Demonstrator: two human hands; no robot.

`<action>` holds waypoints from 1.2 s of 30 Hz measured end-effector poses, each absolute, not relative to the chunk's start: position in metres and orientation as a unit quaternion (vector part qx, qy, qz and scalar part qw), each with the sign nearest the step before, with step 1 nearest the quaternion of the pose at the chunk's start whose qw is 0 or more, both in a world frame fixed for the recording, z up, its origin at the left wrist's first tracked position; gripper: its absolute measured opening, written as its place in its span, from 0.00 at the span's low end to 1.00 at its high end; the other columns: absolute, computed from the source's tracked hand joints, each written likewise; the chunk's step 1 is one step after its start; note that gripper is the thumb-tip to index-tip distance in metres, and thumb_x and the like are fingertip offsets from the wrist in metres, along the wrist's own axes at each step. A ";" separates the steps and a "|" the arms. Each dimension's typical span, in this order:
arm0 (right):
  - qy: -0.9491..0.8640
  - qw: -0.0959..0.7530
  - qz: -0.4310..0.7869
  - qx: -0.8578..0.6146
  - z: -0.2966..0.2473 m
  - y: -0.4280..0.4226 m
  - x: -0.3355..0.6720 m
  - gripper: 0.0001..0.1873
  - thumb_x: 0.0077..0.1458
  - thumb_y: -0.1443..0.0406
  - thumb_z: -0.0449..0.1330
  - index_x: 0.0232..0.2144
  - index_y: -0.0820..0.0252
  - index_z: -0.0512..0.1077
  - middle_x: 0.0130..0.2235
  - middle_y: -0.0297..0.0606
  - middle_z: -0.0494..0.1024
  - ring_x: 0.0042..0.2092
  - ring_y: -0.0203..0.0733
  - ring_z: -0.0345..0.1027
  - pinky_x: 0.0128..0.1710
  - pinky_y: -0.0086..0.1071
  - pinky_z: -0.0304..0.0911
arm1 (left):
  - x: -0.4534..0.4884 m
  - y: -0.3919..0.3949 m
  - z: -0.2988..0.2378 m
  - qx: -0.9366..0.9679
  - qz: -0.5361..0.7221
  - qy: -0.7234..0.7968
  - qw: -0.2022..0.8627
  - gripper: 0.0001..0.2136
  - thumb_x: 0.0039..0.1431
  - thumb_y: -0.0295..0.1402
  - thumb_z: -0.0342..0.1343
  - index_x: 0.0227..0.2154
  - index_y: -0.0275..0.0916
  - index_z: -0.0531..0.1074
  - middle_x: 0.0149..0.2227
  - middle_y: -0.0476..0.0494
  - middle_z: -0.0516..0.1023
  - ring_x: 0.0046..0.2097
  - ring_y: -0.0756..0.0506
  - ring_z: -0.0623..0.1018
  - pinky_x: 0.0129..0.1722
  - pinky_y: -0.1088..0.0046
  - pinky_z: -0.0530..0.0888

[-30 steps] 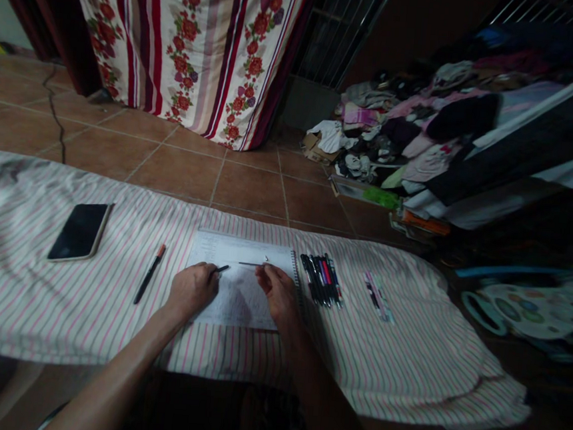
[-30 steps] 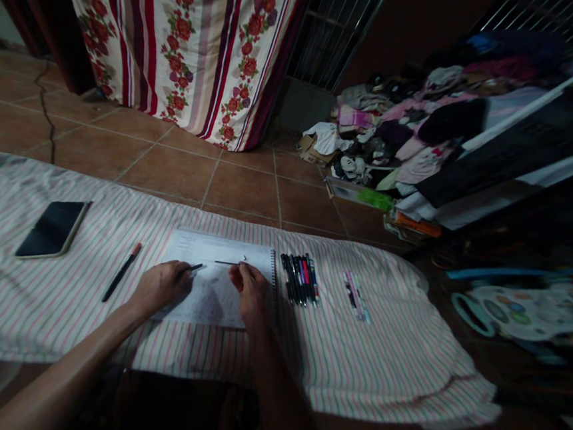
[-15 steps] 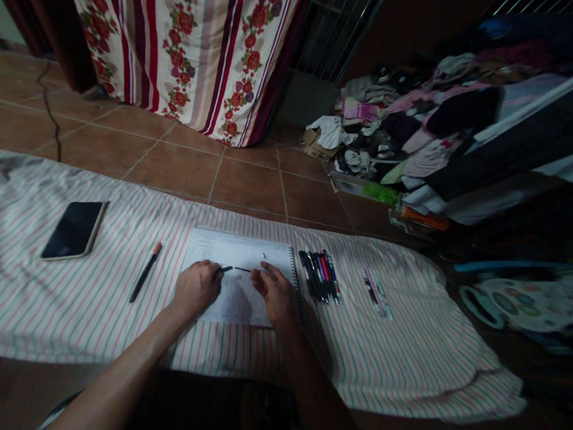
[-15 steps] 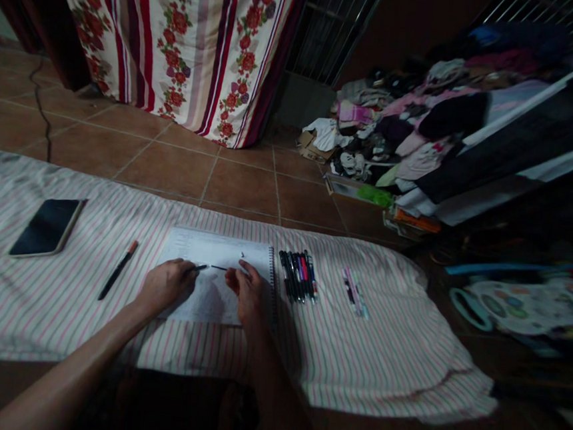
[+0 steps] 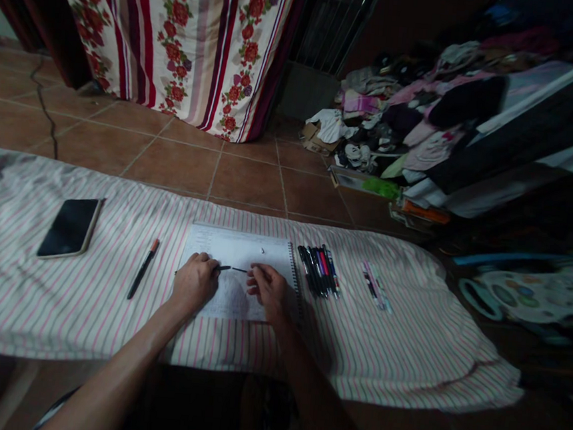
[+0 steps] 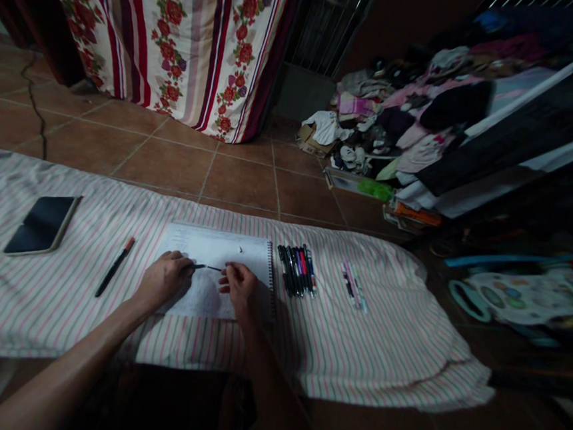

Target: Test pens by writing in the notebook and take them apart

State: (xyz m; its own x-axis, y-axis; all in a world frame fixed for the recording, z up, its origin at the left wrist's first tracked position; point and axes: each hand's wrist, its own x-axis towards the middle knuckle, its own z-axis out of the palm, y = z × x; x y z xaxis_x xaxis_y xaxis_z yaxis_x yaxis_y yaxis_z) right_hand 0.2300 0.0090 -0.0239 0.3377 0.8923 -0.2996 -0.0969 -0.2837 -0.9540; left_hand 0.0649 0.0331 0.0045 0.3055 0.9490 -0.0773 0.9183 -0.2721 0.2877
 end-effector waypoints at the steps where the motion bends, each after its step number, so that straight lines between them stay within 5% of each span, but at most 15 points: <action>1: -0.317 0.508 0.485 -0.637 -0.023 0.009 0.229 0.16 0.40 0.56 0.61 0.29 0.61 0.72 0.25 0.34 0.75 0.22 0.34 0.68 0.17 0.26 0.61 | 0.065 0.033 0.004 0.797 0.055 0.585 0.138 0.12 0.58 0.30 0.46 0.36 0.39 0.74 0.36 0.41 0.74 0.43 0.43 0.71 0.39 0.71 0.68; 18: -0.341 0.495 0.556 -0.574 -0.027 0.007 0.227 0.19 0.38 0.57 0.63 0.33 0.64 0.71 0.28 0.38 0.77 0.26 0.39 0.73 0.22 0.29 0.67 | 0.068 0.032 0.004 0.771 0.118 0.599 0.183 0.12 0.59 0.35 0.45 0.37 0.40 0.73 0.36 0.45 0.75 0.38 0.47 0.74 0.33 0.74 0.66; 24: -0.437 0.445 0.447 -0.641 -0.036 0.010 0.232 0.15 0.47 0.58 0.54 0.34 0.62 0.71 0.25 0.35 0.74 0.21 0.35 0.68 0.17 0.27 0.62 | 0.066 0.029 0.010 0.779 0.083 0.604 0.149 0.11 0.58 0.35 0.46 0.35 0.41 0.74 0.36 0.45 0.74 0.39 0.45 0.74 0.29 0.74 0.64; 29: -0.573 0.388 0.244 -0.679 -0.034 0.010 0.240 0.09 0.50 0.64 0.55 0.33 0.59 0.74 0.33 0.38 0.77 0.33 0.38 0.72 0.35 0.30 0.66 | 0.063 0.030 0.013 0.761 0.086 0.624 0.154 0.13 0.58 0.35 0.45 0.37 0.41 0.74 0.37 0.44 0.74 0.39 0.45 0.75 0.30 0.73 0.65; 36: -0.612 0.356 0.138 -0.693 -0.030 0.015 0.247 0.09 0.49 0.70 0.56 0.33 0.61 0.75 0.33 0.40 0.75 0.30 0.36 0.70 0.34 0.28 0.66 | 0.061 0.030 0.009 0.742 0.062 0.648 0.159 0.15 0.58 0.38 0.43 0.39 0.41 0.73 0.36 0.43 0.78 0.38 0.44 0.77 0.29 0.73 0.65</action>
State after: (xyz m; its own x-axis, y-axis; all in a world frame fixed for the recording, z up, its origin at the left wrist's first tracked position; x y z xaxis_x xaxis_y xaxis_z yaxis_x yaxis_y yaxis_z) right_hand 0.2474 0.0148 -0.0299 0.2138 0.9458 0.2444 0.7486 0.0020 -0.6630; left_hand 0.0615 0.0301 0.0085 0.1528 0.9817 -0.1136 0.9422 -0.1101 0.3163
